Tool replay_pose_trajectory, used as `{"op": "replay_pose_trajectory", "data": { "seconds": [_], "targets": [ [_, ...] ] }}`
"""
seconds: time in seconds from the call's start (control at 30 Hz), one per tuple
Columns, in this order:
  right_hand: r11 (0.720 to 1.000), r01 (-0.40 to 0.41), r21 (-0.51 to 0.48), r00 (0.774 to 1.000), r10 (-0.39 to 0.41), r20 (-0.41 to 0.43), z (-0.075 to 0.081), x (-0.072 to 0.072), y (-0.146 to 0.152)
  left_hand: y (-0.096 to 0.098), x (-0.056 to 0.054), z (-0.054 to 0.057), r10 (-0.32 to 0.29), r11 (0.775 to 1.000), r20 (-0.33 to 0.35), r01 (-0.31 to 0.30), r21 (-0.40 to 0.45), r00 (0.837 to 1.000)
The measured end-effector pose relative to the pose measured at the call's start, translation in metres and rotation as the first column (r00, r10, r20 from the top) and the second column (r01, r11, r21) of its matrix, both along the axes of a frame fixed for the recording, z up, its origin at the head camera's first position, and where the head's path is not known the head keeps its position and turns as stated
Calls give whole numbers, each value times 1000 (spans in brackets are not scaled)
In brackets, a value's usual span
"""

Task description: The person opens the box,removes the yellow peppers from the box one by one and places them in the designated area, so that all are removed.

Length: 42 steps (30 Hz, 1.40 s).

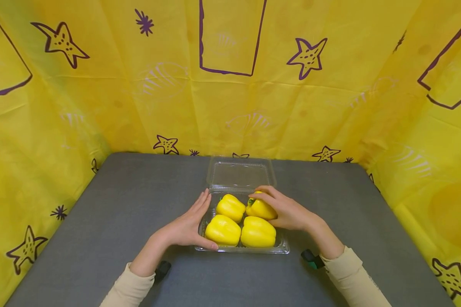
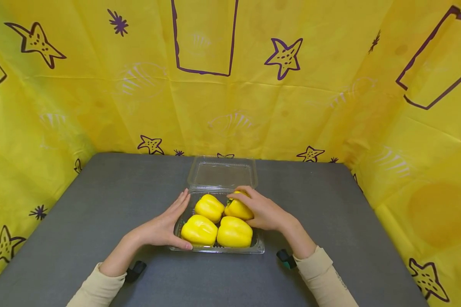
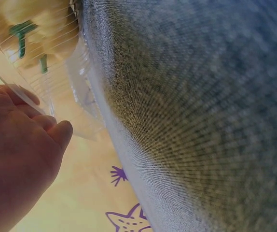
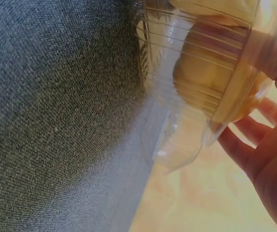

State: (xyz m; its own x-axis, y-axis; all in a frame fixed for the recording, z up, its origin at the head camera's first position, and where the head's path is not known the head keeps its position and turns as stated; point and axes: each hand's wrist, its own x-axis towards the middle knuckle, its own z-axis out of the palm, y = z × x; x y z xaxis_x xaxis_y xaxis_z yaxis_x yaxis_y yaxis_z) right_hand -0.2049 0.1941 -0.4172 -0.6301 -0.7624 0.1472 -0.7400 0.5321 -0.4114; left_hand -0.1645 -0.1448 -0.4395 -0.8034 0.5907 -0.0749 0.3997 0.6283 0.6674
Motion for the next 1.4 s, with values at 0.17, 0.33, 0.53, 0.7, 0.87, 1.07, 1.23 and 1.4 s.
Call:
{"op": "replay_pose_trajectory", "data": {
  "seconds": [0.17, 0.33, 0.53, 0.7, 0.87, 1.07, 1.23, 1.4],
  "targets": [
    [998, 23, -62, 1000, -22, 20, 2, -1, 5, 0, -1, 0, -1, 1000, -1, 1, 0, 1000],
    [987, 80, -138, 995, -70, 75, 1, -2, 9, 1, -1, 1, 3, 1000, 10, -3, 1, 1000],
    [953, 165, -254, 983, -137, 124, -3, -2, 13, 1, -1, -1, 3, 1000, 15, -3, 3, 1000],
    [904, 245, -351, 964, -188, 188, -5, 0, 15, 1, -1, -2, 6, 1000, 14, -6, 2, 1000],
    [856, 316, -409, 941, -229, 249, -7, 1, 14, 0, -1, -2, 9, 1000, 14, -9, 1, 1000],
    [778, 395, -489, 910, -257, 325, -6, 0, 14, 1, 0, -1, 13, 1000, 11, -13, 2, 1000],
    [721, 467, -512, 877, -304, 372, -6, -1, 18, 1, 0, -1, 9, 1000, 5, -9, 3, 1000],
    [669, 535, -517, 838, -343, 424, -6, -2, 23, 1, 0, -1, 10, 1000, 6, -10, 4, 1000]
  ]
}}
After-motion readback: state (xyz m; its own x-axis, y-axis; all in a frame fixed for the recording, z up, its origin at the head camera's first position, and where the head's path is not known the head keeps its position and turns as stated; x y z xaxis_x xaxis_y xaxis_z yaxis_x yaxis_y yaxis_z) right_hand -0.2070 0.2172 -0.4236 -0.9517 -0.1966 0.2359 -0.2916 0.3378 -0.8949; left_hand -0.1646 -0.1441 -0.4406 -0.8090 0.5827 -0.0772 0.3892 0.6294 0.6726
